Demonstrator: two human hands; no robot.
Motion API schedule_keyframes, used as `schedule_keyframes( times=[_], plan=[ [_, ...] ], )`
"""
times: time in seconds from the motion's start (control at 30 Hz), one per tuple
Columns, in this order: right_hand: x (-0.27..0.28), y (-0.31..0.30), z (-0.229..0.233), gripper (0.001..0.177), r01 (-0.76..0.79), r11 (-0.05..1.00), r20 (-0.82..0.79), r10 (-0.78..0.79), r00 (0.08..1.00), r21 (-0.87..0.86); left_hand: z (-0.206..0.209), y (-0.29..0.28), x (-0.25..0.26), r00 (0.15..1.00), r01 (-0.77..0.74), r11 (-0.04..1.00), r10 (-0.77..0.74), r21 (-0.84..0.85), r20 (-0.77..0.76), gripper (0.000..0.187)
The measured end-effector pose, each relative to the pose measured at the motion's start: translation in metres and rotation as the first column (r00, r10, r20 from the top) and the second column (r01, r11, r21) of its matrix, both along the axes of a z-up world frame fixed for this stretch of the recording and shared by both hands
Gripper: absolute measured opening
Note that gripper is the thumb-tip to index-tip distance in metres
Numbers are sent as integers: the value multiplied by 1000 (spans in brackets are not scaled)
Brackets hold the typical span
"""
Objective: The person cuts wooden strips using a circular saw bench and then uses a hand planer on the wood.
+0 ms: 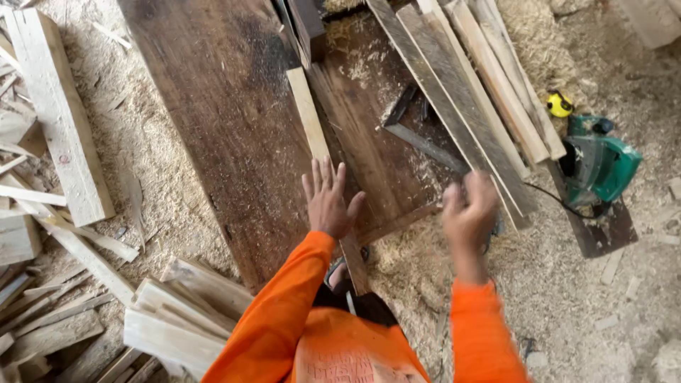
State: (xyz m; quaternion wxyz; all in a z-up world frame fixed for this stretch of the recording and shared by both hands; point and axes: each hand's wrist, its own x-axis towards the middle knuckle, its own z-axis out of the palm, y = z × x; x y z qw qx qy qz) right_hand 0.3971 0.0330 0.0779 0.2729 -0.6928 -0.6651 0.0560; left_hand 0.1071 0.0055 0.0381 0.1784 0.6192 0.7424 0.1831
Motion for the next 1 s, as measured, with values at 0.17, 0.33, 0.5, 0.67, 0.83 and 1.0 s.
schedule_keyframes(
  times=[0.17,0.33,0.5,0.67,0.83,1.0],
  plan=[
    [93,96,6,63,187,920,262,-96,960,-345,-34,-13,-32,966,2,1000,-5,-11,-257,68],
    [112,68,5,24,-55,989,447,-13,895,140,-55,-52,-117,940,-244,968,222,-56,-258,62],
    [98,7,-14,34,30,968,400,-131,907,250,-33,-52,-137,928,-334,942,323,-26,-186,62],
    [29,-94,-16,28,-76,987,286,33,958,144,-15,-47,-81,970,-244,929,233,276,72,64],
    [-43,-134,-11,20,-185,978,130,173,976,91,-12,-47,-22,980,-103,990,84,100,182,59],
    [-66,-121,-7,21,-196,974,87,187,979,111,-9,-35,-10,974,-75,995,60,62,219,60]
  ],
)
